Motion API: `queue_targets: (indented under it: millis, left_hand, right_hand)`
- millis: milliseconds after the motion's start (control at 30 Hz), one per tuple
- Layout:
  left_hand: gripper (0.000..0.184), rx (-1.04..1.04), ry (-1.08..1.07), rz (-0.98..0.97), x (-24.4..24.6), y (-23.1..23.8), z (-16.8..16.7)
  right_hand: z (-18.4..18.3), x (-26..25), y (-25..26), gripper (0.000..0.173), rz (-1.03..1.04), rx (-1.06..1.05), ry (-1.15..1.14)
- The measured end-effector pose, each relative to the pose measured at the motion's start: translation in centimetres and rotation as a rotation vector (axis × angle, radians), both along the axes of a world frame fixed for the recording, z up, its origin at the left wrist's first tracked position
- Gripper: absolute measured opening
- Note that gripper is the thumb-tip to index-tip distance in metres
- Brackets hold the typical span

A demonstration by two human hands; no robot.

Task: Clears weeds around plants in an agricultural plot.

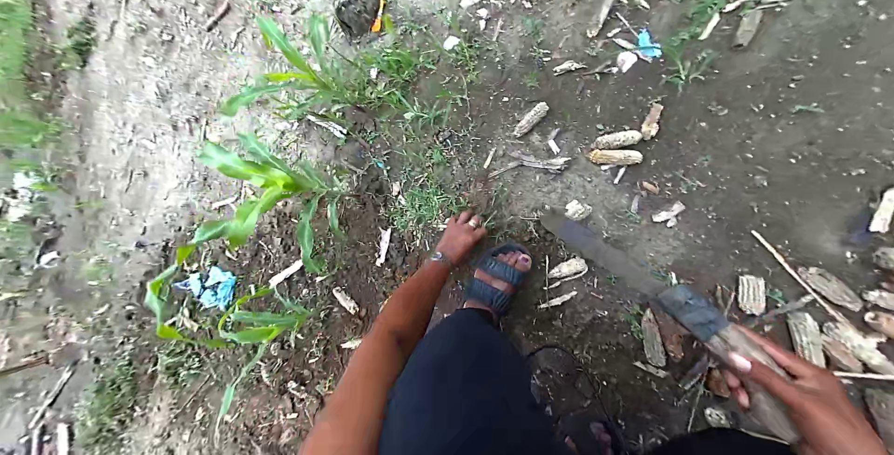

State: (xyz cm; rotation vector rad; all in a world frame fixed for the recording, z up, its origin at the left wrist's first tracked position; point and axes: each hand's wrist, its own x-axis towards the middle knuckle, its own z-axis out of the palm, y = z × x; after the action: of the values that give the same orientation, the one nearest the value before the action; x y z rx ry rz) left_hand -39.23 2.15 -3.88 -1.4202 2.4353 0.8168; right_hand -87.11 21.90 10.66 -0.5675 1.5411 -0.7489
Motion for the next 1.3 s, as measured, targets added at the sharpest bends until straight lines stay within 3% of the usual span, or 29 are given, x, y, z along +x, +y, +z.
queue_targets:
  millis: [67,133,200,267,400,500,533,633,700,867,967,1067,1167,1300]
  left_hand:
    - [0.030,-0.007,0.051,0.213,3.9,2.7,-0.2]
    - [0.036,-0.022,0.036,0.552,6.5,4.9,0.3]
    - [0.040,-0.024,0.006,0.824,7.8,5.7,1.3]
    - [0.038,-0.035,-0.007,0.932,7.9,5.4,1.7]
    - [0.044,-0.049,0.096,0.830,4.1,1.7,2.9]
    - [0.073,0.039,-0.052,0.625,1.0,-0.7,3.1]
    - [0.075,0.098,-0.113,0.594,0.6,-1.5,3.1]
    - [0.051,0.171,-0.157,0.591,0.3,-2.4,3.1]
    - [0.038,0.146,-0.136,0.608,0.3,-2.5,2.6]
    - [0.040,0.140,-0.045,0.713,0.0,-1.8,2.6]
    - [0.065,0.117,-0.074,0.729,-1.1,-2.0,2.9]
    - [0.067,0.159,-0.180,0.695,-2.5,-3.2,2.9]
    - [0.064,0.211,-0.192,0.713,-2.3,-4.0,3.3]
    - [0.042,0.192,-0.073,0.780,-0.3,-2.3,2.7]
  right_hand:
    - [0.3,0.1,-0.1,0.040,0.002,0.055,-0.109]
    - [-0.5,0.7,-1.3,0.034,0.021,0.107,-0.174]
    - [-2.7,3.5,-4.1,0.042,0.077,0.145,-0.124]
    - [-5.2,8.5,-8.2,0.049,0.196,0.113,-0.026]
    - [-7.8,13.3,-12.1,0.057,0.251,-0.019,0.014]
    - [-5.7,10.8,-11.2,0.058,0.214,0.023,0.002]
    - [-5.0,9.0,-10.8,0.055,0.200,0.060,-0.009]
    - [-4.0,2.5,-8.2,0.044,0.143,0.158,-0.106]
    - [-4.0,0.8,-7.2,0.036,0.117,0.199,-0.166]
    - [-7.4,10.6,-9.6,0.042,0.168,0.283,-0.174]
    - [-8.6,14.2,-9.5,0.044,0.139,0.210,-0.175]
    - [-6.2,14.8,-7.8,0.063,0.270,0.016,0.013]
    - [-4.2,14.2,-7.0,0.069,0.357,-0.101,0.166]
    - [-2.1,9.4,-5.2,0.054,0.159,0.068,-0.058]
